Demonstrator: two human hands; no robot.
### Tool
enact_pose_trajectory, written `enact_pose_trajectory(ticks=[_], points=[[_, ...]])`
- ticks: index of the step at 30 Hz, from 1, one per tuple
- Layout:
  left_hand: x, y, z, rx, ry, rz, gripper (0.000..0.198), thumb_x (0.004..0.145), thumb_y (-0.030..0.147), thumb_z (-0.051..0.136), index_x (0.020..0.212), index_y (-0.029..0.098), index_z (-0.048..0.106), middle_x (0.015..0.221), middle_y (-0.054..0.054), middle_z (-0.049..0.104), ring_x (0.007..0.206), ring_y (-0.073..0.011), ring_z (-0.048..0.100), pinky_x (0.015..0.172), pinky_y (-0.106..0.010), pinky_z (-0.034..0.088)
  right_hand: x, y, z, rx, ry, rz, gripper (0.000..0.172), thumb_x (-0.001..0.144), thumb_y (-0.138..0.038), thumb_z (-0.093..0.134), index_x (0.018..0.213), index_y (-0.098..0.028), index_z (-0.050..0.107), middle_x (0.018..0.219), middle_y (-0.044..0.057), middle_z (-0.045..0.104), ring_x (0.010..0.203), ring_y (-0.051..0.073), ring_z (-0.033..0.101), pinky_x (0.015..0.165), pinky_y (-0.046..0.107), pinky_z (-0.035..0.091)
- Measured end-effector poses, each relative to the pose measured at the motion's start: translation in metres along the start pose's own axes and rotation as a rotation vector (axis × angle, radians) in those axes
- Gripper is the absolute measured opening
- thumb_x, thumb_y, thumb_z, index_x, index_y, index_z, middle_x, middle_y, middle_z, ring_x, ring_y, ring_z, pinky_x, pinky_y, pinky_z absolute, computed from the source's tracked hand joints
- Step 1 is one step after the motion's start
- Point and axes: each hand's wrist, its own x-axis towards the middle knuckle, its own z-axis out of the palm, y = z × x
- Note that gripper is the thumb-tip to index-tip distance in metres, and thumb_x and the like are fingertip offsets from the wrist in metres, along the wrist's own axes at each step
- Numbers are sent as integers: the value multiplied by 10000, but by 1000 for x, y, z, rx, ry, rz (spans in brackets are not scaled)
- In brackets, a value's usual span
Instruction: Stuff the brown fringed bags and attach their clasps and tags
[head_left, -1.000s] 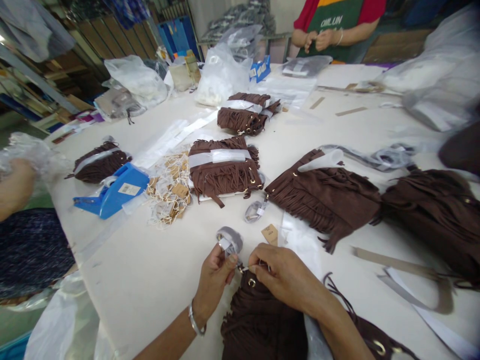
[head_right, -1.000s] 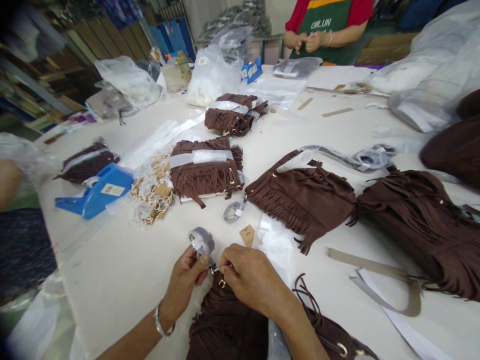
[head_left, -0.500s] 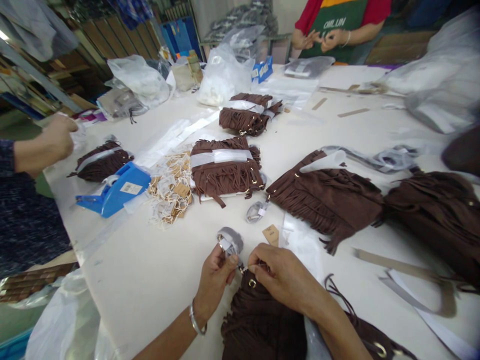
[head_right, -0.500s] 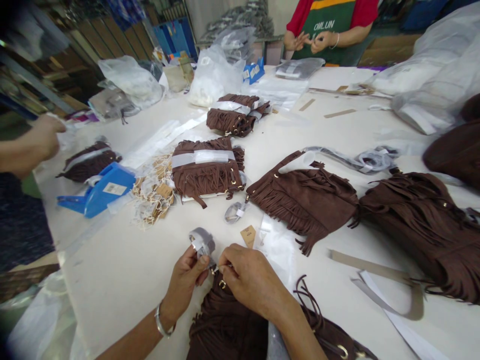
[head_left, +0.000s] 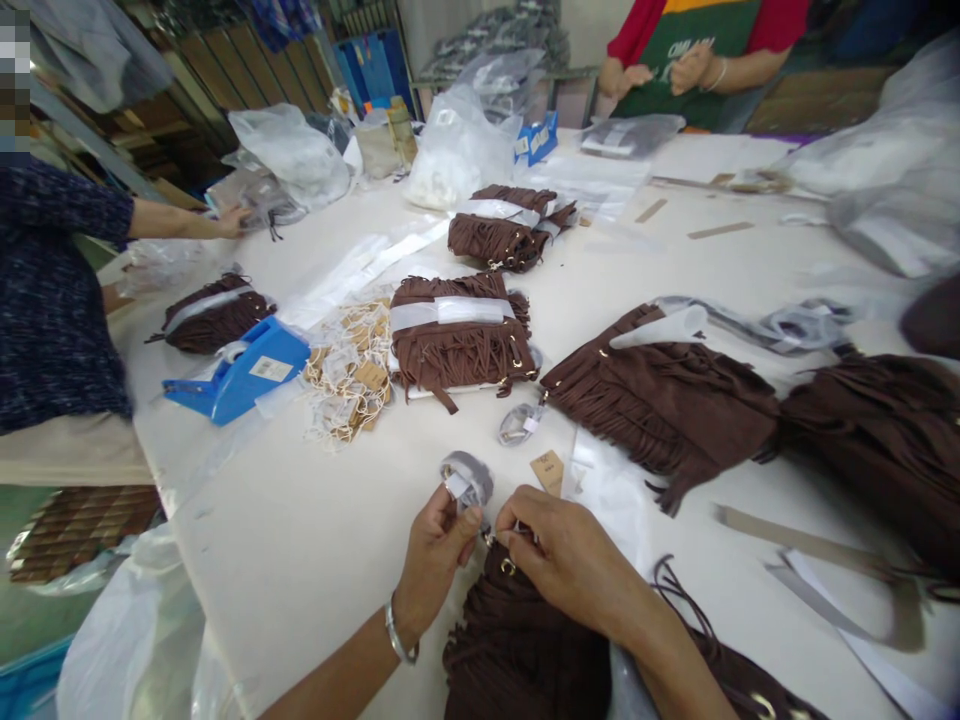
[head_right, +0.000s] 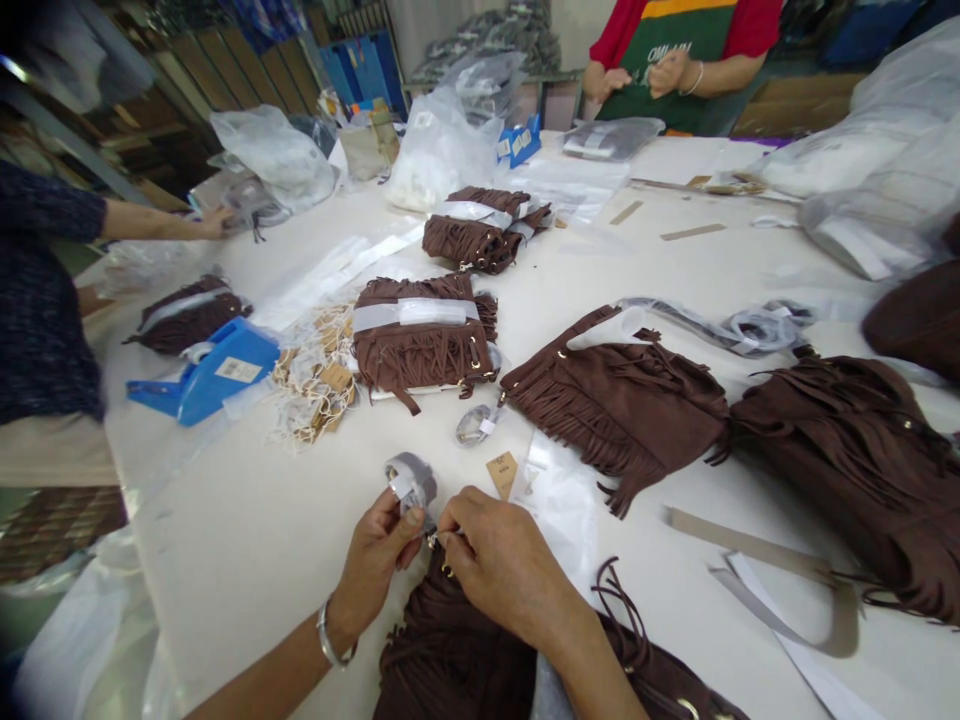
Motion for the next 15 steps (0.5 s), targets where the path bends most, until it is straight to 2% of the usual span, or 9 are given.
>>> enact_pose_trajectory(ticks=[7, 11, 15], points=[[1, 3, 2, -13, -6, -2, 342, 834, 471, 632, 1002, 181, 562, 614, 81, 418, 446, -38, 286, 410, -163, 245, -1, 0, -7, 25, 21, 21, 108, 892, -157, 505, 838, -211, 582, 809, -11, 589, 762, 138, 554, 705, 261, 387], [6, 5, 0, 41, -44, -24, 352, 844, 493, 606, 983, 174, 550, 599, 86, 431, 412, -36, 293, 383, -164, 233, -15, -16, -31, 117, 48, 15, 137, 932, -241, 501, 831, -227, 593, 784, -5, 604, 727, 135, 563, 668, 259, 406], [15, 1, -3, 98, -63, -81, 374, 824, 543, 602, 880, 178, 538, 572, 81, 461, 365, -39, 319, 360, -173, 237, -52, -41, -62, 238, -54, -120, 177, 943, -358, 512, 831, -277, 623, 718, 12, 608, 658, 131, 575, 591, 250, 423]])
